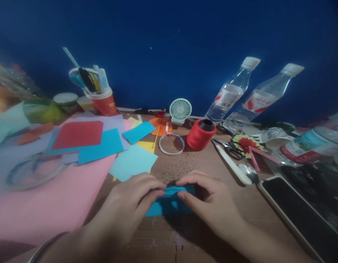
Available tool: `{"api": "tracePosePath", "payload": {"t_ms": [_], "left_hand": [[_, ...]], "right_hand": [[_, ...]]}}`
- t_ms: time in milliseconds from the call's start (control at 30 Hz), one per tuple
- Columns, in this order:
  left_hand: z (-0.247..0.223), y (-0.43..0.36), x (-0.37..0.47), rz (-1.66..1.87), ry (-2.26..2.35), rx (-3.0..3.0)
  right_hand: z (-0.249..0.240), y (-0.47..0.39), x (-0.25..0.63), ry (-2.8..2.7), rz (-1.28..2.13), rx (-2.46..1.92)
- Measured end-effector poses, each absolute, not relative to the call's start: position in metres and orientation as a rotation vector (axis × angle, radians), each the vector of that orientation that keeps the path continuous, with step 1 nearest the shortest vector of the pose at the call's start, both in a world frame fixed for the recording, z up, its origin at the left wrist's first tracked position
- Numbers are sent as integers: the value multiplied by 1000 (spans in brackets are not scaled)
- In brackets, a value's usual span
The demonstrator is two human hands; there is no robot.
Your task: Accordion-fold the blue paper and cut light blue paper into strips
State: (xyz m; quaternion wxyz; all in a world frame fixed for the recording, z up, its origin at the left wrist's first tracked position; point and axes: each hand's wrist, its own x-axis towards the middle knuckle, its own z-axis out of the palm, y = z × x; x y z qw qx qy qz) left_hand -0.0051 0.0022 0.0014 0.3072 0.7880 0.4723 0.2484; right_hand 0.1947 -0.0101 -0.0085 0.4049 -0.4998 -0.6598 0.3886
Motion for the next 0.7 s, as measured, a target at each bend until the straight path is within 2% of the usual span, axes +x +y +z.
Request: {"api": "tracePosePath", "payload": {"t_ms": [167,367,533,700], "left_hand": [[1,3,-3,606,1316,1900],[-2,4,-4,664,1215,2091],[1,4,-5,567,1300,2129],[2,8,-6,455,1347,2055]], "right_hand": [[-8,-9,193,-1737,968,-1259],[-9,-9,192,-1765,982,-1325],[-8,-11,192,-1747,947,-1303],[-10,-4,197,-1810,1057,-1327]]}}
